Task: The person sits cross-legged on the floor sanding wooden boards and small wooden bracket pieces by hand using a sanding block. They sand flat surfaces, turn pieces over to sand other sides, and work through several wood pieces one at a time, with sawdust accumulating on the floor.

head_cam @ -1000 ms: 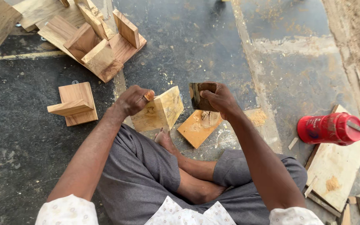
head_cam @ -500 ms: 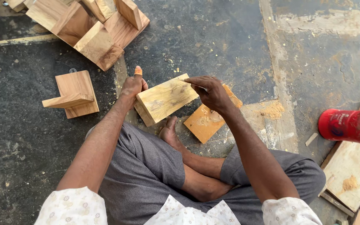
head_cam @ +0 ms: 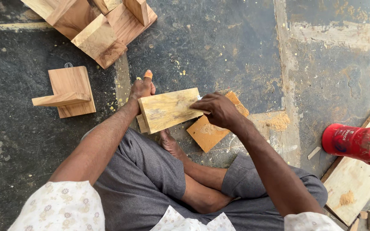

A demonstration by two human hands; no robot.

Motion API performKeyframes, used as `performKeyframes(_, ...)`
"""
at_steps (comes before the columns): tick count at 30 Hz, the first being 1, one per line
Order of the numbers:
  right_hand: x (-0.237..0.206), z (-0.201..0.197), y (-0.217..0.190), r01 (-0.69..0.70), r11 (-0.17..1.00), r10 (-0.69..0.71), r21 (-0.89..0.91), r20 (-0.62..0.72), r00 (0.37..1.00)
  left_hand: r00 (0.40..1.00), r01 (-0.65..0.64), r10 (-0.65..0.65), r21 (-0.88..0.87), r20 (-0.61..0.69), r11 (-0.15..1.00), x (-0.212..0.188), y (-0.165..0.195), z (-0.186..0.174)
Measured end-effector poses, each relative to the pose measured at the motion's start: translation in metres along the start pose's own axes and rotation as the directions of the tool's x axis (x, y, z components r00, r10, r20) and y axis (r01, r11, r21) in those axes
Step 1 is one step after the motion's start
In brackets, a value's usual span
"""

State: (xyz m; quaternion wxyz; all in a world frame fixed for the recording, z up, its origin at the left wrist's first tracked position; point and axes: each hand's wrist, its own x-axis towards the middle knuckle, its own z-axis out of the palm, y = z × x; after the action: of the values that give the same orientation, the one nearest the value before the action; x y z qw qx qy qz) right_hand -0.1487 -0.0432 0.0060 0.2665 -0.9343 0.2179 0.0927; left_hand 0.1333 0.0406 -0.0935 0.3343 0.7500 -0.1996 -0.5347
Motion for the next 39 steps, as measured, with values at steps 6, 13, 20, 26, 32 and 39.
performKeyframes(6, -0.007, 0.021, -0.011, -0.033, 0.999, 0.029, -0.021, -0.182, 0.983, 0.999, -0.031, 0.031, 0.004, -0.012, 1.000, 0.002, -0.005, 0.004)
performKeyframes(13, -0.015, 0.027, -0.006, -0.187, 0.964, 0.209, 0.189, -0.104, 0.972, 0.998, -0.044, 0.047, 0.063, -0.047, 0.997, -0.001, 0.003, 0.008)
performKeyframes(20, -0.023, 0.029, -0.026, -0.071, 0.997, 0.073, 0.025, -0.074, 0.995, 0.997, -0.057, 0.062, 0.096, -0.048, 0.994, 0.002, 0.006, 0.003)
performKeyframes(26, -0.003, 0.032, -0.051, -0.101, 0.991, 0.123, 0.089, -0.293, 0.948, 0.997, -0.022, 0.031, 0.115, -0.073, 0.993, -0.001, 0.009, 0.003)
performKeyframes(32, 0.005, 0.029, -0.068, -0.157, 0.984, 0.169, 0.083, -0.174, 0.970, 0.992, -0.030, 0.052, 0.188, -0.111, 0.982, -0.004, 0.016, 0.004)
performKeyframes(39, 0.000, 0.028, -0.084, -0.121, 0.992, 0.128, 0.045, -0.218, 0.967, 0.997, -0.001, 0.019, 0.220, -0.078, 0.976, -0.003, 0.018, 0.004)
